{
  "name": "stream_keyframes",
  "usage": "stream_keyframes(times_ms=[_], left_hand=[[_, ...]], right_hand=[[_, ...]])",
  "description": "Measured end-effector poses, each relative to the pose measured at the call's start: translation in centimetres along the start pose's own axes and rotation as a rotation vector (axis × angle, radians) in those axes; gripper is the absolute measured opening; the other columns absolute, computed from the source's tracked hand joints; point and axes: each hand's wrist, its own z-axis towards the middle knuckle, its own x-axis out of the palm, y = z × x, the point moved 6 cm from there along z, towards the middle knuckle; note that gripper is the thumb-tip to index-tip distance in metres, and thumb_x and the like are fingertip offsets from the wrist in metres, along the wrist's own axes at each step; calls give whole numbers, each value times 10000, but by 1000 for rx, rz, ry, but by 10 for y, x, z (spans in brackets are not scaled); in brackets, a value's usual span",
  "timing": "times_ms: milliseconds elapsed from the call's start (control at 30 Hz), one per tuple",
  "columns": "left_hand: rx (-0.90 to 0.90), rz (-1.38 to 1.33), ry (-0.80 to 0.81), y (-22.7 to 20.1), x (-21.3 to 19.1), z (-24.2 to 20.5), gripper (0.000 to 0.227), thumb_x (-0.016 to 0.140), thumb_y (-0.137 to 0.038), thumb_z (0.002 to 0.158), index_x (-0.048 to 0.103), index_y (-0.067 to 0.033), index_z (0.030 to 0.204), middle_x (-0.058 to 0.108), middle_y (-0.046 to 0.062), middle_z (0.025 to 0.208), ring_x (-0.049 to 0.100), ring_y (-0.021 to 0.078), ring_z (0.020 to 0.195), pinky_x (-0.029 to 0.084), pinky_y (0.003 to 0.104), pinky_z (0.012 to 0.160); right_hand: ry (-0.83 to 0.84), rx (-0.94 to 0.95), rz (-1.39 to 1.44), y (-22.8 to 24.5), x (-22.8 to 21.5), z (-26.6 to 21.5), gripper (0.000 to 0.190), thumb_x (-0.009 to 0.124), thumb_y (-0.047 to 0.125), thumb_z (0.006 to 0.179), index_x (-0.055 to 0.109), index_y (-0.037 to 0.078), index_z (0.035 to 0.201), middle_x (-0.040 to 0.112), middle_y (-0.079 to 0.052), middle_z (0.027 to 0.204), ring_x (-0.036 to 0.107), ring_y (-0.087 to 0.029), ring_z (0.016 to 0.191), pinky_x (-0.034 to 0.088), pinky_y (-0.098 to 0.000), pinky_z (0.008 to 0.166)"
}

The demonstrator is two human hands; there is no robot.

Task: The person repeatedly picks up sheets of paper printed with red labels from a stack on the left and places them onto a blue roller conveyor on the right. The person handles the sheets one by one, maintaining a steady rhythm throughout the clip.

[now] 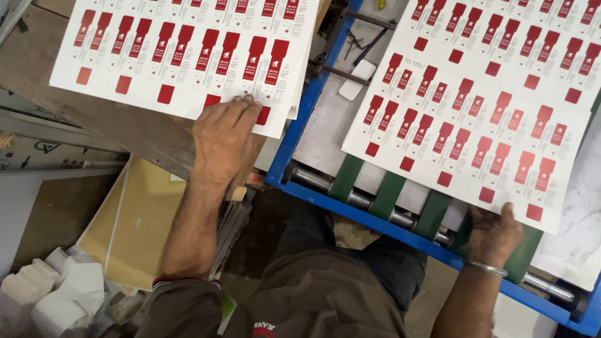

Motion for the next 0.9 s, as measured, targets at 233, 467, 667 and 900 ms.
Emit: stream_keyframes(times_ms=[233, 467, 667, 900], left_hand=[[-82, -52, -25, 44, -17, -8, 387, 746, -17, 893, 714, -79, 1274, 710, 92, 1322, 676, 269, 1244, 545, 406, 1071], [18, -228, 263, -63, 29, 1, 448, 651, -84, 809, 644, 41, 1239, 669, 198, 1257, 616, 352, 1195, 482, 473, 1060], [271, -350, 284, -167, 26, 1, 585, 738, -367, 878, 635, 22, 1302, 620, 201, 1367, 540, 348, 1335, 394, 553, 1151], [70, -29, 272, -52, 8, 11, 669, 714, -438, 936, 602, 47, 1383, 564, 226, 1485, 462, 346, 1428, 327, 562, 1193]], right_hand=[[-4, 131, -327, -17, 27, -43, 418, 527, 191, 1119, 487, -117, 1399, 655, -262, 1276, 704, -369, 1154, 626, -440, 981], [561, 178, -249, -33, 167, -109, 453, 527, 198, 1064, 489, -70, 1427, 632, -231, 1350, 691, -359, 1159, 602, -456, 981], [485, 259, 11, -61, 219, -135, 439, 571, 66, 1032, 460, 16, 1453, 621, -151, 1343, 672, -272, 1147, 622, -391, 851], [154, -189, -113, -3, 120, -45, 477, 586, -80, 1029, 513, -35, 1498, 640, -169, 1424, 699, -241, 1230, 634, -342, 1013]])
